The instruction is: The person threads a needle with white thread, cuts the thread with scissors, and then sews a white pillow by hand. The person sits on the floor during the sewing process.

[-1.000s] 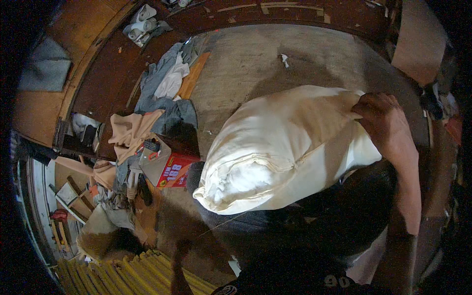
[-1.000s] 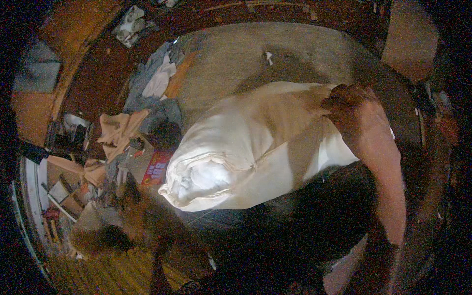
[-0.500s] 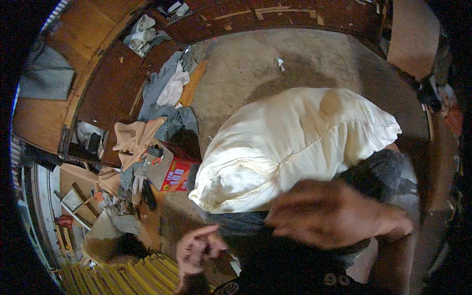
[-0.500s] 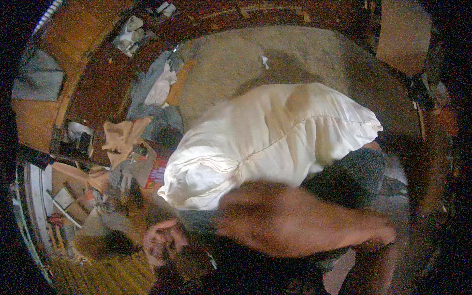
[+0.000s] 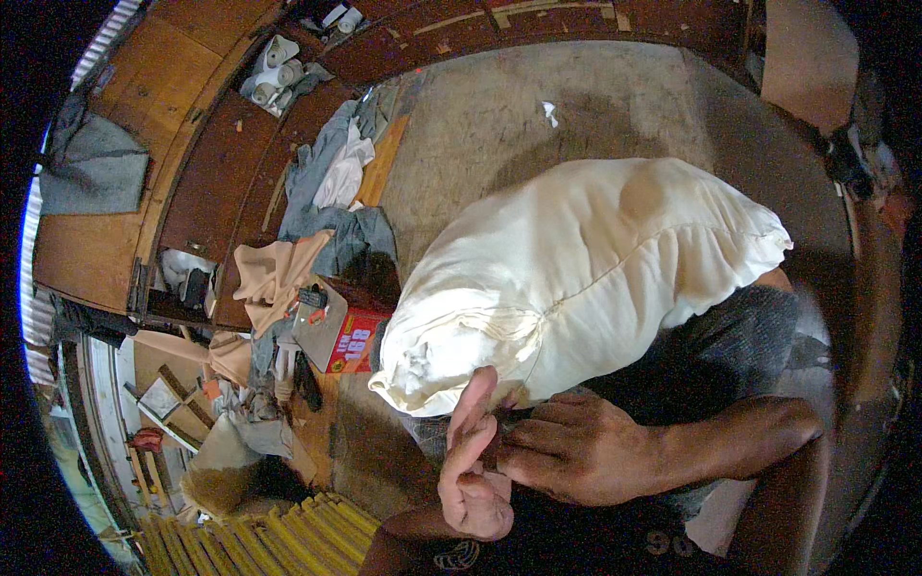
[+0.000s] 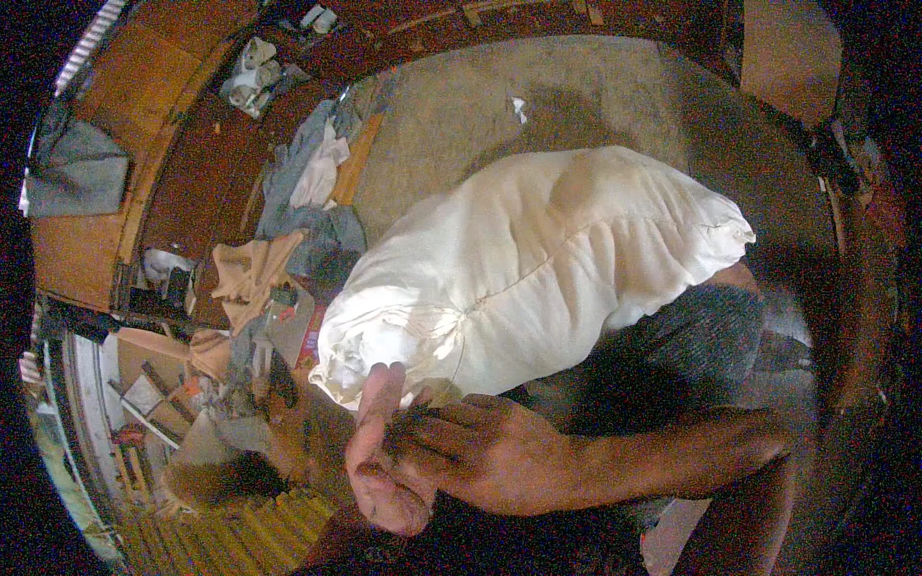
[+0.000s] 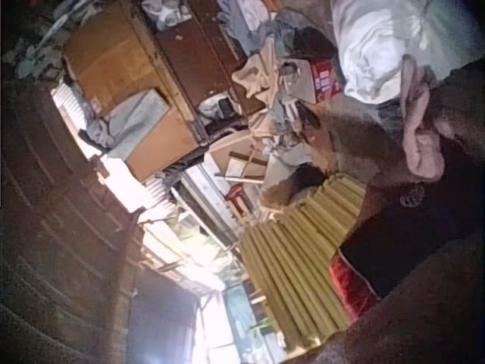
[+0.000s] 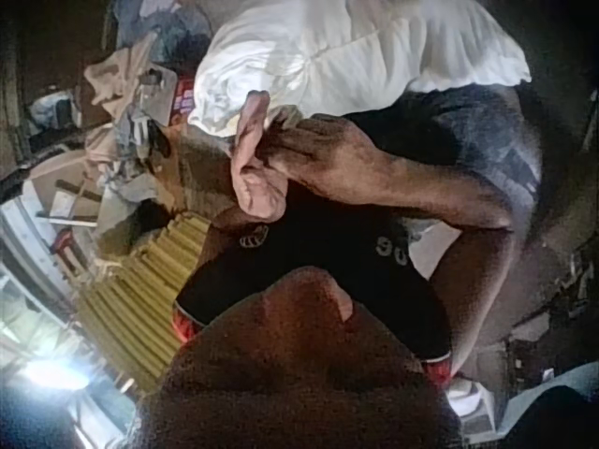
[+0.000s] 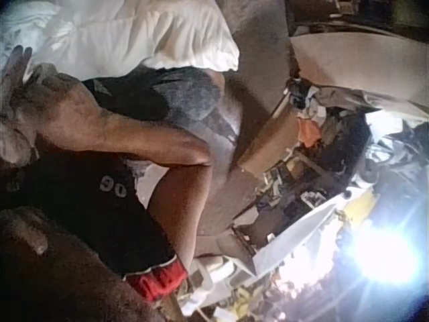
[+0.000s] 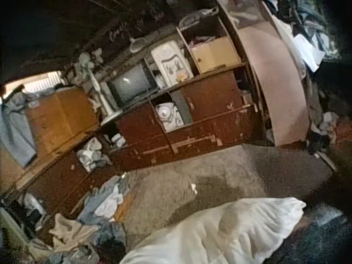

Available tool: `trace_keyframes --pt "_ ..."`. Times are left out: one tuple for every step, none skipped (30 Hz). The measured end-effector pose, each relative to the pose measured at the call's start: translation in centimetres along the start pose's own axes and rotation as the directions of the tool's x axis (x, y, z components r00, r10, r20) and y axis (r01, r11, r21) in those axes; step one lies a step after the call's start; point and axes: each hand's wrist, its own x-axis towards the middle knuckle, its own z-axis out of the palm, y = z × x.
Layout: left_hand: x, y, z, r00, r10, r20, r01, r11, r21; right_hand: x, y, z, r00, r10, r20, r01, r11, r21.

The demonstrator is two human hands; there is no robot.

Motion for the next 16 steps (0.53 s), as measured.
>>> trace_keyframes --pt "-0.1 0.0 0.1 1.000 -0.023 -0.007 0.023 0.999 -0.031 -0.1 0.2 0.2 1.000 -0.025 0.006 0.025 0.999 -0.027" --pt "-0.2 0.1 0.3 0.997 -0.071 -0.025 0.069 0.994 -0.083 -0.1 0.4 0.2 0.999 -0.004 0.043 0.004 1.000 -0.002" --pt "-0.3 0.1 0.4 0.992 -0.119 -0.041 0.113 0.984 -0.136 -0.2 0.5 0.1 0.997 0.017 0.082 -0.019 1.000 0.022" --pt "-0.2 0.2 0.5 0.985 -0.163 -0.048 0.151 0.969 -0.195 -0.1 0.5 -0.3 0.992 0.039 0.119 -0.043 0.998 0.035" --pt "-0.2 0.1 0.3 0.989 -0.131 -0.067 0.122 0.985 -0.125 0.2 0.4 -0.9 0.998 0.065 0.011 -0.066 0.993 0.093" --pt "-0.4 -0.3 -0.2 0.992 -0.098 -0.084 0.094 0.994 -0.054 0.5 0.2 -1.6 0.991 0.097 -0.096 -0.082 0.985 0.153" --pt "-0.8 -1.1 -0.7 0.993 -0.065 -0.099 0.067 0.998 0.021 0.7 0.3 -2.4 0.971 0.133 -0.200 -0.089 0.972 0.216" --pt "-1.3 -2.2 -1.2 0.990 0.040 -0.138 -0.032 0.998 0.059 0.9 0.5 -3.2 0.933 0.128 -0.337 -0.057 0.975 0.215" --pt "-2.2 -1.9 -2.1 0.996 -0.045 -0.076 0.055 0.990 0.132 0.8 0.6 -4.4 0.891 0.166 -0.423 -0.077 0.972 0.220" --pt "-3.2 -0.8 -3.9 0.990 -0.140 -0.025 0.142 0.964 0.227 0.5 0.6 -5.9 0.826 0.242 -0.509 -0.112 0.955 0.273" --pt "-2.6 -0.2 -4.9 0.980 -0.171 0.100 0.129 0.935 0.331 -0.2 0.5 -7.7 0.747 0.327 -0.579 -0.143 0.929 0.341" --pt "-1.9 0.1 -5.9 0.952 -0.196 0.235 0.084 0.906 0.415 -1.1 0.4 -9.8 0.647 0.413 -0.641 -0.170 0.898 0.407" --pt "-1.1 0.2 -6.8 0.906 -0.217 0.364 0.018 0.878 0.478 -1.9 0.8 -11.8 0.507 0.421 -0.752 -0.136 0.901 0.412" --pt "-1.0 0.9 -6.7 0.848 -0.317 0.425 0.062 0.855 0.514 -1.6 3.2 -12.9 0.369 0.340 -0.865 -0.079 0.939 0.336" --pt "-1.0 1.6 -6.7 0.775 -0.419 0.473 0.103 0.823 0.559 -1.1 5.6 -14.1 0.210 0.249 -0.945 -0.049 0.968 0.244" --pt "-0.4 1.0 -6.0 0.689 -0.417 0.592 0.094 0.862 0.498 -1.4 6.5 -17.1 0.030 0.095 -0.995 -0.093 0.991 0.092"
